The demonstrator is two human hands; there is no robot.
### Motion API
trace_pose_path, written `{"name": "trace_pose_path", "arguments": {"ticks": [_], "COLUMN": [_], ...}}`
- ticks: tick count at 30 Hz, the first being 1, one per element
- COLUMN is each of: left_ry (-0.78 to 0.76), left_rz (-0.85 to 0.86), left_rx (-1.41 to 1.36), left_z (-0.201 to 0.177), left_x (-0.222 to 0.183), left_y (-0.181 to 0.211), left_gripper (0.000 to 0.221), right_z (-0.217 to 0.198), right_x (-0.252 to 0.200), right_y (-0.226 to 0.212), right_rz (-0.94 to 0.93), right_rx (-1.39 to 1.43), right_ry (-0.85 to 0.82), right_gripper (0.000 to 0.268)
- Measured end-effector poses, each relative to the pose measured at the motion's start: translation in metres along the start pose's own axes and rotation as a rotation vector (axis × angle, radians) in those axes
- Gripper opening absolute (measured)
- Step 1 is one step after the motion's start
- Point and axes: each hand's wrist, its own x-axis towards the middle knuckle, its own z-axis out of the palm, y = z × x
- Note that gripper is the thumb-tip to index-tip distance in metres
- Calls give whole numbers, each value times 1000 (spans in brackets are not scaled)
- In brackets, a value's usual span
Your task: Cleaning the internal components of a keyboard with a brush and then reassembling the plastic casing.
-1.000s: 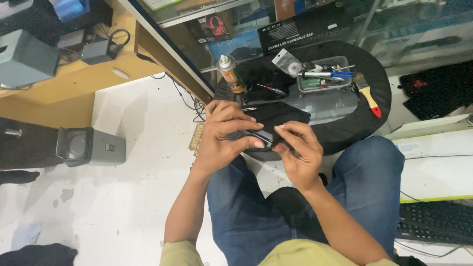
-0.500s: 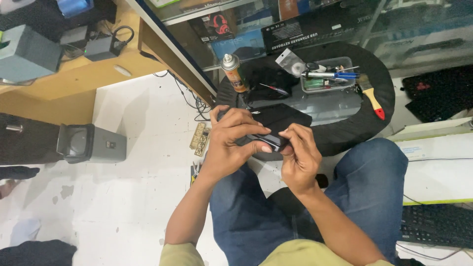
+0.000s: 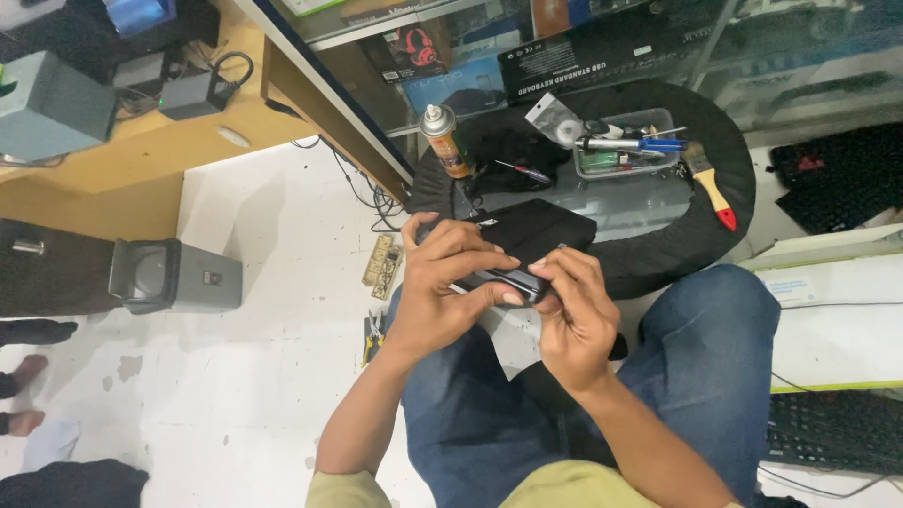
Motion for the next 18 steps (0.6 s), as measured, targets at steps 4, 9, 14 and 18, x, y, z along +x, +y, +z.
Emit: {"name": "trace_pose_path", "arguments": {"ticks": [4, 9, 14, 18], "left_ry": [8, 29, 18, 77], "left_rz": [-5, -29, -54, -141], "left_rx": [-13, -9, -20, -373], "left_z": [2, 4, -16, -29], "left_x": [-1, -4, 15, 28], "left_y": [4, 3, -4, -58], "left_gripper": [29, 28, 43, 39], "right_z": [0, 3, -8, -27], "right_x": [-6, -6, 23, 54], "right_y": [1, 3, 9, 26], "right_rz": [-34, -51, 40, 121], "right_rx": [-30, -75, -46, -53], "right_ry": [11, 34, -8, -85], "right_gripper": [30, 31, 35, 35]}}
